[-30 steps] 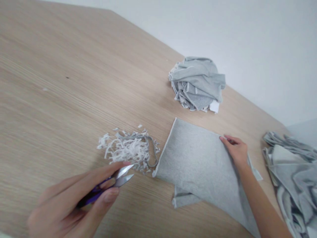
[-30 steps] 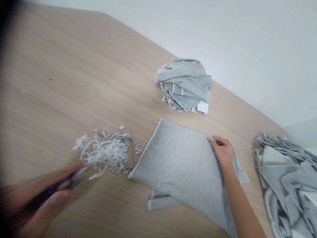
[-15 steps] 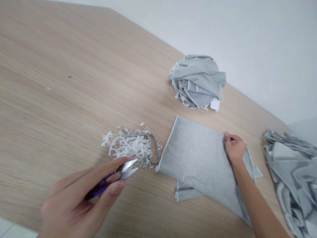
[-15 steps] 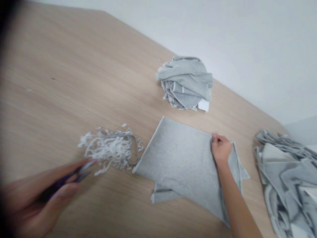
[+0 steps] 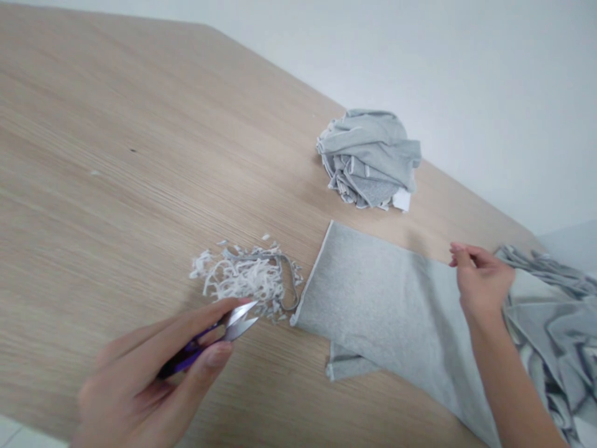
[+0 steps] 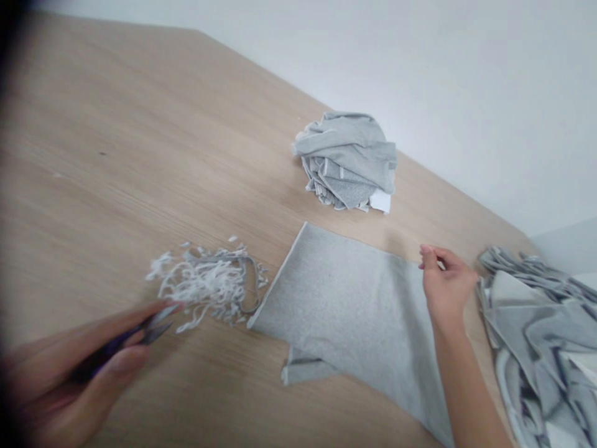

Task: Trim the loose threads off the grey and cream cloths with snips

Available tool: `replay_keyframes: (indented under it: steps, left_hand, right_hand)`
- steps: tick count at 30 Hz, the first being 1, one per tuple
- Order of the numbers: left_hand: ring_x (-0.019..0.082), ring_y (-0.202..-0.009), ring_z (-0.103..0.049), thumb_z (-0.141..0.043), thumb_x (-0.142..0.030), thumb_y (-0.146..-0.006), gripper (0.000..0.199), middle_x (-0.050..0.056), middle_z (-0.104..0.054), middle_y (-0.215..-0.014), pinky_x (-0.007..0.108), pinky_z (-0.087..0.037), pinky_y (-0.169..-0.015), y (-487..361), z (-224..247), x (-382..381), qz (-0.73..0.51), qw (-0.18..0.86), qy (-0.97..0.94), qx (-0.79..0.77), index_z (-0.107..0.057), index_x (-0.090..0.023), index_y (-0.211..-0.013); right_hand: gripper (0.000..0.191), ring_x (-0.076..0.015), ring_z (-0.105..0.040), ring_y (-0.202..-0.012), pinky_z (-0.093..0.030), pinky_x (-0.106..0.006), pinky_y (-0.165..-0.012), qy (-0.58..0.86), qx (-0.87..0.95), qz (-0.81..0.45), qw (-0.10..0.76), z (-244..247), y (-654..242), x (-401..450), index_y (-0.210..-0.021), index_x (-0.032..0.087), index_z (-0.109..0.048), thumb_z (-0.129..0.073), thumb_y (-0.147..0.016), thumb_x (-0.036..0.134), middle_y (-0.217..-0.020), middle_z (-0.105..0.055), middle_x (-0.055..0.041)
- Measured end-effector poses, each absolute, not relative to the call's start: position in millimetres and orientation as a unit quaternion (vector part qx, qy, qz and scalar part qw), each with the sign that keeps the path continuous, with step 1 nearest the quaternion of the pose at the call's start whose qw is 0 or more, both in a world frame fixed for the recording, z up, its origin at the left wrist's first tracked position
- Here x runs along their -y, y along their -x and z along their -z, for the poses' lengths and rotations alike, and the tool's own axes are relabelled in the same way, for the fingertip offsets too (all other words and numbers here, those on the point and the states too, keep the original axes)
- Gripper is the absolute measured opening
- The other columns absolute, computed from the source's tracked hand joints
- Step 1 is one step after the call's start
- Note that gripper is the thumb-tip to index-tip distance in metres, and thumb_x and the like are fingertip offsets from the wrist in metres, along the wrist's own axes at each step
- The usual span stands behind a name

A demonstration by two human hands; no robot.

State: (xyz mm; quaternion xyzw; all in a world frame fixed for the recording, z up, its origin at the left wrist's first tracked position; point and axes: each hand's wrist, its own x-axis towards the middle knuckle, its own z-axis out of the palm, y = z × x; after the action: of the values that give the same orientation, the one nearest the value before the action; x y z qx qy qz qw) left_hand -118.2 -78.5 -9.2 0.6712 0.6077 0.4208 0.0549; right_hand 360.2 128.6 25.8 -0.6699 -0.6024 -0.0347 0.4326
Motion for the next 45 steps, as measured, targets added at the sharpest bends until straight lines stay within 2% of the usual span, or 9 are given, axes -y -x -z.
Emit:
replay_keyframes:
  steps: [7, 12, 20, 25, 30, 34, 36, 39, 45]
  left_hand:
    - [0.014, -0.077, -0.078, -0.052, -0.044, -0.103, 0.029, -0.005, -0.083, -0.102, 0.026, -0.063, -0.071, 117.5, 17.6, 82.7, -0.423, 0.054, -0.657, -0.621, -0.071, -0.038, -0.124]
    - [0.020, -0.084, -0.079, -0.055, -0.046, -0.100, 0.030, -0.001, -0.082, -0.102, 0.029, -0.062, -0.071, 119.3, 21.0, 87.4, -0.436, 0.091, -0.622, -0.644, -0.076, -0.035, -0.117]
    - [0.015, -0.070, -0.076, -0.060, -0.034, -0.096, 0.033, 0.000, -0.081, -0.094, 0.020, -0.063, -0.065, 135.0, 25.5, 81.2, -0.454, 0.035, -0.707, -0.542, -0.070, -0.029, -0.127]
    - [0.013, -0.065, -0.074, -0.057, -0.032, -0.097, 0.032, 0.000, -0.079, -0.088, 0.017, -0.063, -0.060, 134.4, 25.3, 78.3, -0.438, 0.008, -0.725, -0.531, -0.069, -0.027, -0.126]
    - [0.011, -0.064, -0.073, -0.055, -0.036, -0.098, 0.032, -0.001, -0.079, -0.090, 0.016, -0.062, -0.061, 131.5, 27.6, 77.1, -0.440, 0.019, -0.717, -0.540, -0.069, -0.026, -0.125]
    - [0.009, -0.064, -0.073, -0.055, -0.036, -0.100, 0.031, -0.002, -0.079, -0.090, 0.012, -0.060, -0.060, 131.5, 23.0, 75.9, -0.432, 0.011, -0.733, -0.525, -0.069, -0.028, -0.126]
    - [0.009, -0.064, -0.072, -0.053, -0.039, -0.102, 0.031, -0.004, -0.079, -0.092, 0.014, -0.060, -0.061, 127.4, 17.4, 77.2, -0.431, 0.033, -0.719, -0.544, -0.068, -0.032, -0.128]
    - [0.010, -0.065, -0.071, -0.047, -0.045, -0.105, 0.031, -0.006, -0.078, -0.092, 0.018, -0.062, -0.065, 118.9, 8.7, 80.1, -0.423, 0.059, -0.693, -0.581, -0.066, -0.038, -0.129]
    - [0.009, -0.066, -0.071, -0.048, -0.041, -0.105, 0.029, -0.008, -0.078, -0.089, 0.018, -0.062, -0.065, 113.5, 2.8, 82.2, -0.425, 0.062, -0.689, -0.583, -0.065, -0.041, -0.129]
  right_hand:
    - [0.013, -0.0131, -0.066, -0.064, -0.053, -0.025, -0.059, 0.520, 0.702, -0.123, 0.471, -63.7, -207.8, -91.3, -0.080, 0.020, -0.080, -0.077, -0.087, 0.031, -0.081, -0.078, -0.0025]
    - [0.014, -0.0113, -0.071, -0.073, -0.054, -0.023, -0.068, 0.313, 0.833, -0.318, 0.327, -40.2, -84.9, -77.1, -0.082, 0.019, -0.081, -0.074, -0.093, 0.025, -0.082, -0.080, -0.0013]
    - [0.009, -0.0136, -0.067, -0.098, -0.054, -0.022, -0.091, 0.090, 0.961, -0.222, 0.135, -12.8, -11.7, -68.9, -0.094, 0.017, -0.078, -0.073, -0.096, 0.025, -0.105, -0.073, -0.0047]
    - [0.021, -0.0148, -0.068, -0.112, -0.054, -0.024, -0.100, 0.123, 0.968, -0.171, 0.136, -16.3, -21.5, -69.5, -0.118, 0.017, -0.074, -0.068, -0.097, 0.016, -0.120, -0.075, -0.0034]
    - [0.032, -0.0156, -0.076, -0.102, -0.059, -0.029, -0.092, 0.225, 0.938, -0.199, 0.174, -22.9, -43.1, -75.3, -0.133, 0.024, -0.069, -0.051, -0.109, 0.034, -0.123, -0.079, -0.0034]
    - [0.046, -0.0149, -0.071, -0.122, -0.057, -0.031, -0.107, 0.193, 0.925, -0.200, 0.258, -35.4, -82.8, -84.8, -0.144, 0.022, -0.062, -0.044, -0.104, 0.009, -0.137, -0.073, -0.0049]
    - [0.044, -0.0171, -0.072, -0.119, -0.058, -0.036, -0.107, 0.248, 0.897, -0.160, 0.329, -37.2, -118.8, -94.5, -0.136, 0.025, -0.070, -0.049, -0.100, 0.009, -0.131, -0.076, -0.0044]
    - [0.023, -0.0205, -0.077, -0.095, -0.063, -0.038, -0.093, 0.477, 0.783, -0.091, 0.389, -31.8, -193.2, -114.9, -0.111, 0.024, -0.081, -0.067, -0.094, 0.030, -0.113, -0.081, -0.0062]
    - [0.044, -0.0245, -0.071, -0.068, -0.060, -0.040, -0.071, 0.690, 0.614, -0.019, 0.384, -8.9, -344.7, -141.2, -0.092, 0.012, -0.084, -0.079, -0.075, 0.052, -0.076, -0.079, -0.0120]
